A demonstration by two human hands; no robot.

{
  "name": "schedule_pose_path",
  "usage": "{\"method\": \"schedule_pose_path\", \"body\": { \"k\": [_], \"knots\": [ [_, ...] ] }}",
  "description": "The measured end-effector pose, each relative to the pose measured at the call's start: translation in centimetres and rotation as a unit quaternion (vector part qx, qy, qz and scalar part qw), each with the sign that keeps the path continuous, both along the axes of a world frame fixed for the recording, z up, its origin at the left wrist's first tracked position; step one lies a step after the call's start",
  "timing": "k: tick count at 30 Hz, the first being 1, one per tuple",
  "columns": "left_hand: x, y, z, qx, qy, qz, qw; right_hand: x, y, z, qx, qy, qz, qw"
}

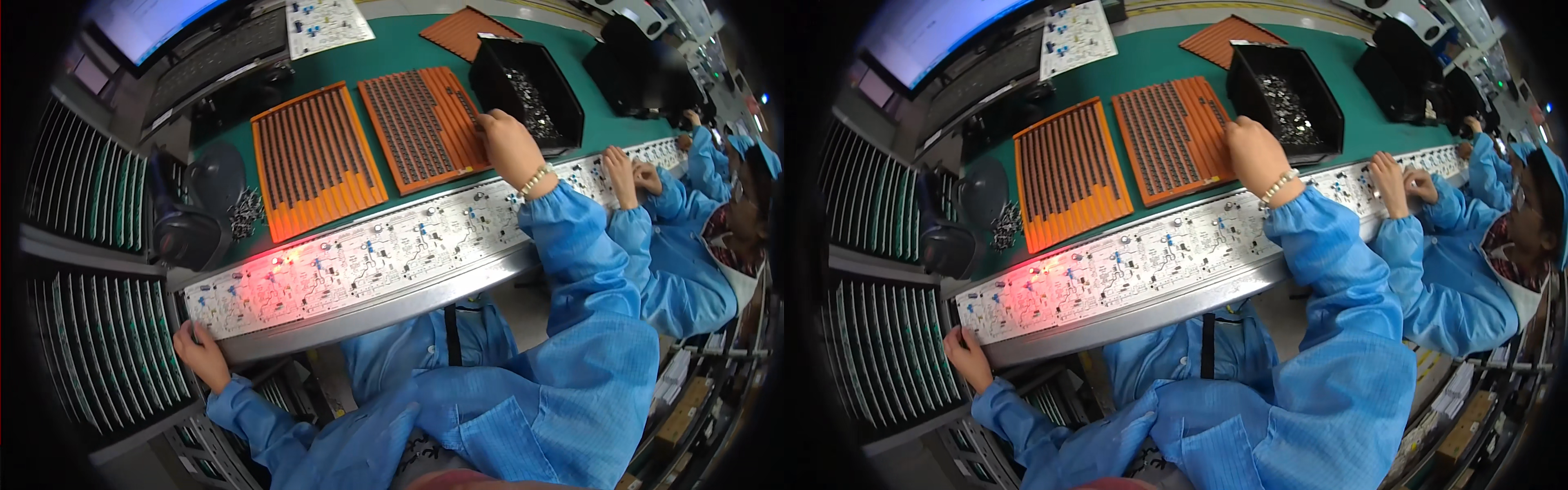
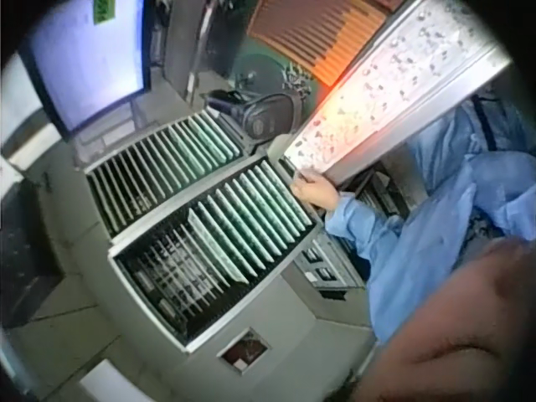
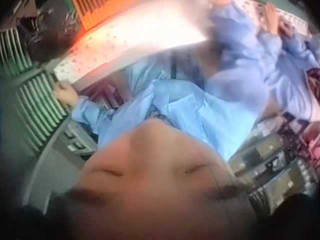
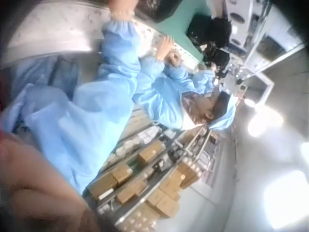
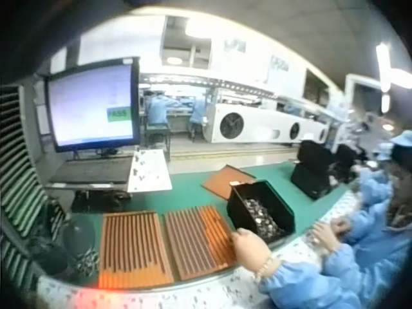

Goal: Assembling components onto a printed circuit board.

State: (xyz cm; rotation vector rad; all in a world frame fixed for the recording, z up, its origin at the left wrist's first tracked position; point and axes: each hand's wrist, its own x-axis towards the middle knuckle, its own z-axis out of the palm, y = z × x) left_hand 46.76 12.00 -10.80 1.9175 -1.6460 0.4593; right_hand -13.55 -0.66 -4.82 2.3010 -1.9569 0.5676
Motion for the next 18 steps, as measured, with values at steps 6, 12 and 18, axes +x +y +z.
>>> {"method": "schedule_pose_path", "body": {
  "k": [6, 12, 18],
  "knots": [
    [-11.7, -2.7, 7.1, 0.229, 0.199, -0.247, 0.92, -0.2, 1.5, -0.4, 0.027, 0.012, -0.05, 0.998],
    [-22.2, -9.5, 6.5, 0.116, 0.072, -0.44, 0.887, -0.1, 2.2, -0.8, -0.003, 0.011, -0.039, 0.999],
    [-26.1, -12.9, 2.6, 0.07, -0.101, -0.42, 0.899, -0.1, 2.3, -0.8, -0.012, -0.015, -0.028, 0.999]
  ]
}}
